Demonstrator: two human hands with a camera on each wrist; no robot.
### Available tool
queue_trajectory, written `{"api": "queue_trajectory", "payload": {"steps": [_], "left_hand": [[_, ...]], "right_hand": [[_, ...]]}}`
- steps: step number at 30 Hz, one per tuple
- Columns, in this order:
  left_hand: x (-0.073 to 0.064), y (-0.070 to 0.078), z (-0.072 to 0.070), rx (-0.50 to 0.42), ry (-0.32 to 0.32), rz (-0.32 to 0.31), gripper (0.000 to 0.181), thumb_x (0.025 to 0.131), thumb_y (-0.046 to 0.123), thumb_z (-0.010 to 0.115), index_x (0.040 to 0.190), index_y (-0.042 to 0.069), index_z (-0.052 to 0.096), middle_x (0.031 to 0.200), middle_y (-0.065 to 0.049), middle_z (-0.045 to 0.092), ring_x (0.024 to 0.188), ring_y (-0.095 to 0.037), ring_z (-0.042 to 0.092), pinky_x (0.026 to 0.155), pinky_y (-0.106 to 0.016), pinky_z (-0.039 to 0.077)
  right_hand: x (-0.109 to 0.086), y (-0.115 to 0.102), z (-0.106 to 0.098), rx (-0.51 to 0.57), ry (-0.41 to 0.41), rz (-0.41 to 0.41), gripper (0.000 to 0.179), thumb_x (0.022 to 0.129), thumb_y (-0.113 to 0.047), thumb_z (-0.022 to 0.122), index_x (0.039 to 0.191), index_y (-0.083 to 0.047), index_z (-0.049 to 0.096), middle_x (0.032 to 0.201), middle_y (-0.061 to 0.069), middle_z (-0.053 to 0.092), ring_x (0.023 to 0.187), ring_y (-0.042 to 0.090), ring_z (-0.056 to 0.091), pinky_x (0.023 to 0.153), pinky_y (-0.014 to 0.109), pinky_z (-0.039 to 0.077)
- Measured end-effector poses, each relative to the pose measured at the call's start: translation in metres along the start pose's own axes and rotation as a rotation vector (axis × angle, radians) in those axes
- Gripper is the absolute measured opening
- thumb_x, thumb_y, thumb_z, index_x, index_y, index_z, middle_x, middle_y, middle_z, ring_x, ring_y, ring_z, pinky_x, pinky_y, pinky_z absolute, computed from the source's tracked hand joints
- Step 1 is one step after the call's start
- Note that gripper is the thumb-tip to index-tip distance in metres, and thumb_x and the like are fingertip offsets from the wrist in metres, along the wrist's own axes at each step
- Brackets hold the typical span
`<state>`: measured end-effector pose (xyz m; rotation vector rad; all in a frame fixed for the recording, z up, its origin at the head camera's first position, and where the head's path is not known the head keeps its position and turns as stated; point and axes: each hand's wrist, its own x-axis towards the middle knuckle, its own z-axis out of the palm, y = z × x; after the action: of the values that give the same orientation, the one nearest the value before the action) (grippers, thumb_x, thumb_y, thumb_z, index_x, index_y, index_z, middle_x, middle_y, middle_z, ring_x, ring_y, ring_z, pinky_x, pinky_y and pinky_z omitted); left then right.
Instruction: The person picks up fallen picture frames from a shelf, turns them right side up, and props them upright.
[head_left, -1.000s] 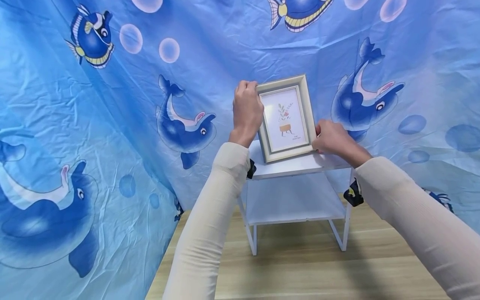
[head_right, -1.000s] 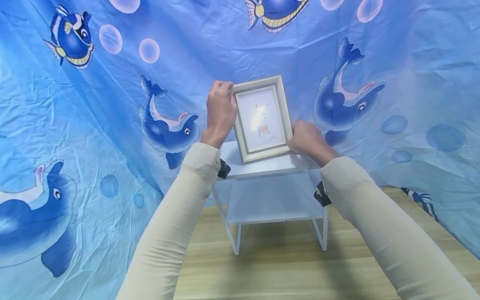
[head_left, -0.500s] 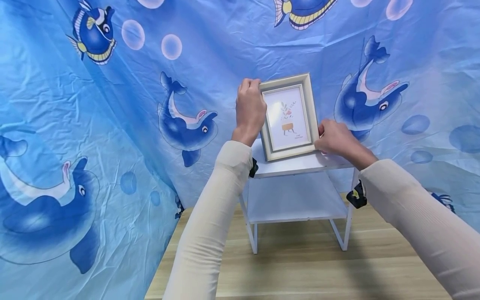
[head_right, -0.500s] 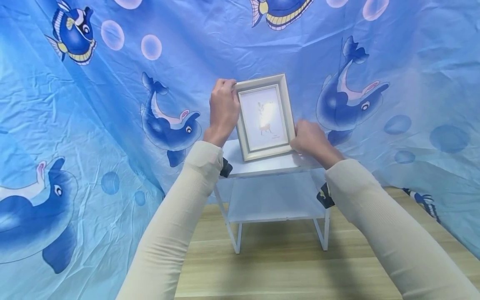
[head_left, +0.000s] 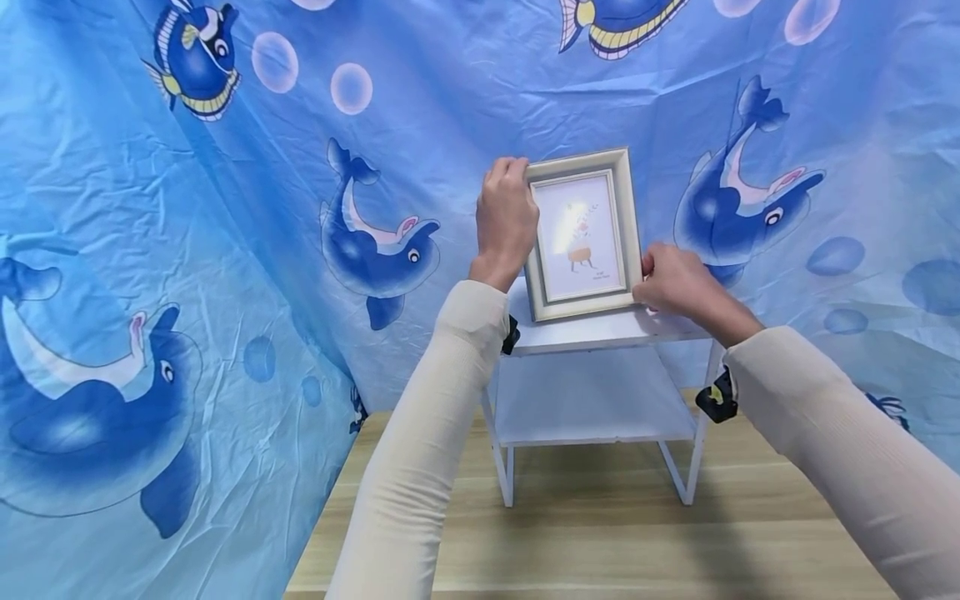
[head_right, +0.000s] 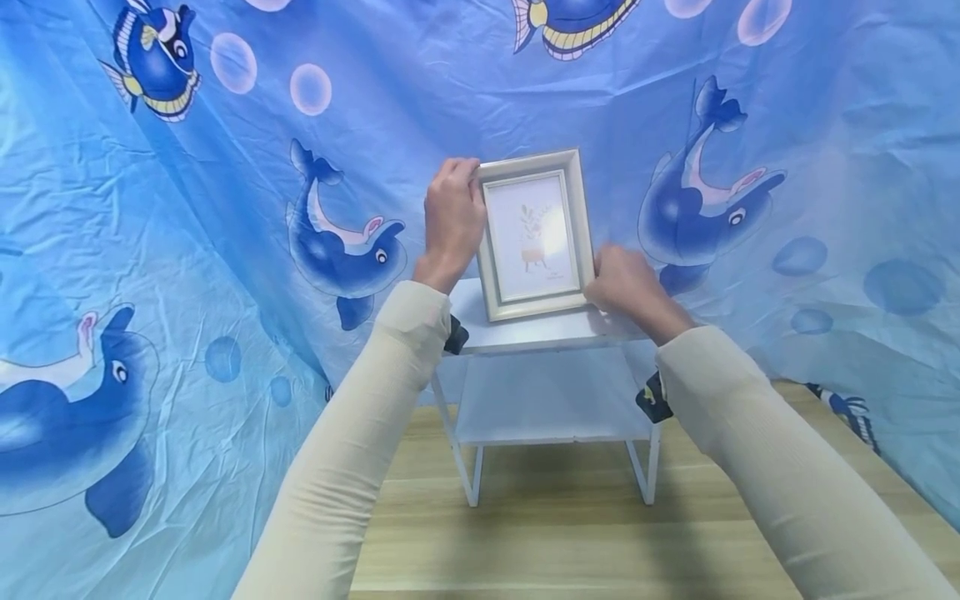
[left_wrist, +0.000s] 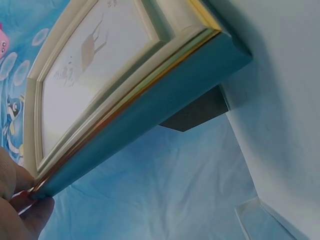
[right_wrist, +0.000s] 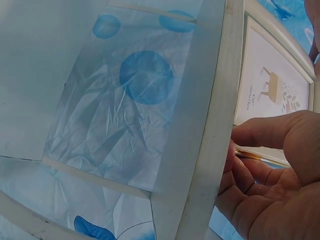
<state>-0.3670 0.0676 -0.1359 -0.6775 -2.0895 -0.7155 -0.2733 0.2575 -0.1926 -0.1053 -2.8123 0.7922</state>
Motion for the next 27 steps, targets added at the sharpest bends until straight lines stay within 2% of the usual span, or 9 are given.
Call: {"api": "queue_trajectory", "payload": {"steps": [12,27], "left_hand": [[0.0068,-0.0003,0.0007,-0.028,-0.02,-0.002,0.034,0.104,0.003,0.045,0.134,0.001,0.06,0.132,-0.013,0.058,0.125,-0.023,0.054,0.103,-0.023,0.045],[0.0042,-0.0043,0.002,-0.029,-0.03,-0.025,0.035,0.104,0.005,0.045,0.137,0.003,0.058,0.135,-0.011,0.058,0.128,-0.021,0.053,0.104,-0.022,0.043]], "right_hand": [[-0.0017,-0.0015,-0.0023,0.02,-0.003,-0.003,0.024,0.089,-0.006,0.059,0.107,0.007,0.05,0.096,0.024,0.056,0.079,0.033,0.057,0.058,0.031,0.047],[-0.0012,-0.0015,0.0029,0.028,-0.013,0.002,0.026,0.089,-0.006,0.061,0.109,0.007,0.05,0.097,0.025,0.056,0.079,0.032,0.056,0.058,0.031,0.047]]}}
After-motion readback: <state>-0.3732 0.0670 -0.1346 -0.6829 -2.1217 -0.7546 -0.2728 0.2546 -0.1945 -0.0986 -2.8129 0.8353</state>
